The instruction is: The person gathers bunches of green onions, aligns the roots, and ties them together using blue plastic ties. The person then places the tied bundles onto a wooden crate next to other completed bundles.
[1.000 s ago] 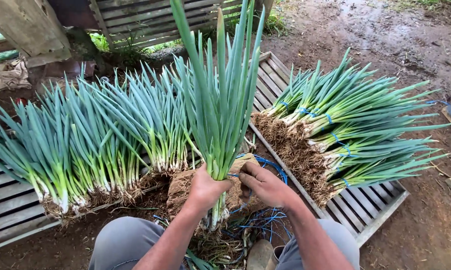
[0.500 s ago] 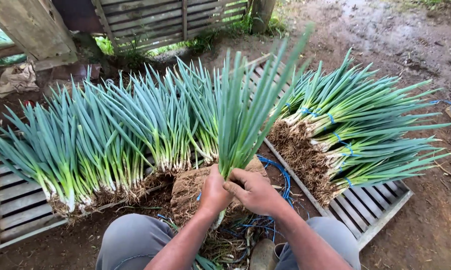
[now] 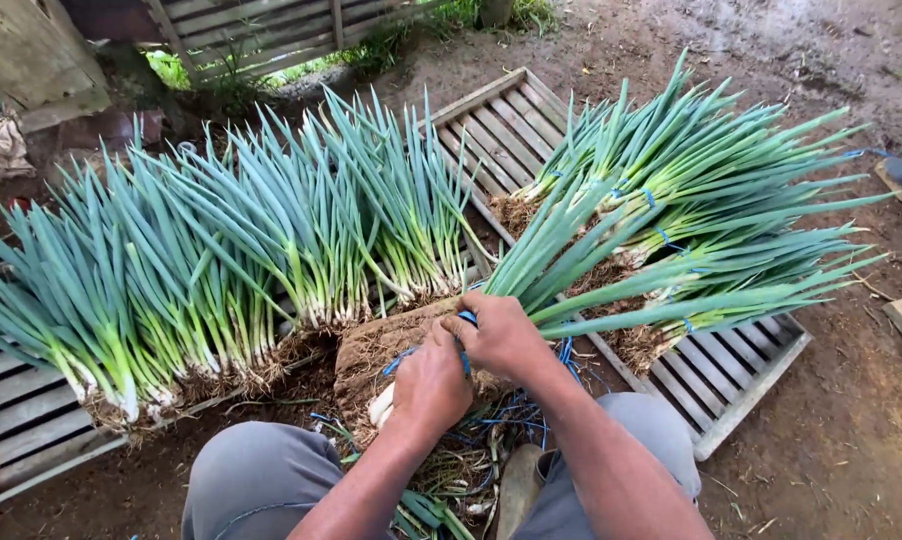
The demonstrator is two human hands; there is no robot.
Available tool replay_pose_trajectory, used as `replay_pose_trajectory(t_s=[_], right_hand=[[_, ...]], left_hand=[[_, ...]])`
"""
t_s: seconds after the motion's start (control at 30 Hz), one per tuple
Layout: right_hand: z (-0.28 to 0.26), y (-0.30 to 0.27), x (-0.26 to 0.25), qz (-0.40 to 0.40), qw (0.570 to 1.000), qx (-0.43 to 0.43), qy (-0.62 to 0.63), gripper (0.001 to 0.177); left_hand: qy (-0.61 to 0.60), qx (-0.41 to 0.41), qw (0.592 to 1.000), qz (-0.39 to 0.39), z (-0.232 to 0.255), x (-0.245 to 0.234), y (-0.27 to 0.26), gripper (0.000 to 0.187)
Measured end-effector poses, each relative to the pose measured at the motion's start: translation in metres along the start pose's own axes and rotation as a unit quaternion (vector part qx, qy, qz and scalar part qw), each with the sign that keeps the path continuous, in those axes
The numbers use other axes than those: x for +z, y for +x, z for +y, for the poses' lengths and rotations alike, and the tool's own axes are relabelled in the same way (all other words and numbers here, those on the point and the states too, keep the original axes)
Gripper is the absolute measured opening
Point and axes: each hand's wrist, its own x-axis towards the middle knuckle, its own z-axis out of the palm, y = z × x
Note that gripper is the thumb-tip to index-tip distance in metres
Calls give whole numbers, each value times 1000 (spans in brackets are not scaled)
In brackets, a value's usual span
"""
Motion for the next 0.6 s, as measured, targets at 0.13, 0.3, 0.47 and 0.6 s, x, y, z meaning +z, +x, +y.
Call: replay_pose_trajectory(t_s=[0.13,0.3,0.47,0.6], right_hand=[[28,14,13,44,995,-48,-69,17],[25,22,7,58,997,19,-49,20],[30,30,10,66,995,-2,-77,21],[37,43,24,61,988,-26,-138,22]], left_hand=[[59,14,998,12,-3,15,-2,73],[42,0,999,33,0,11,-2,55],[71,38,994,79,14,0,-22,50],[66,56,991,107,17,-2,-22,47]])
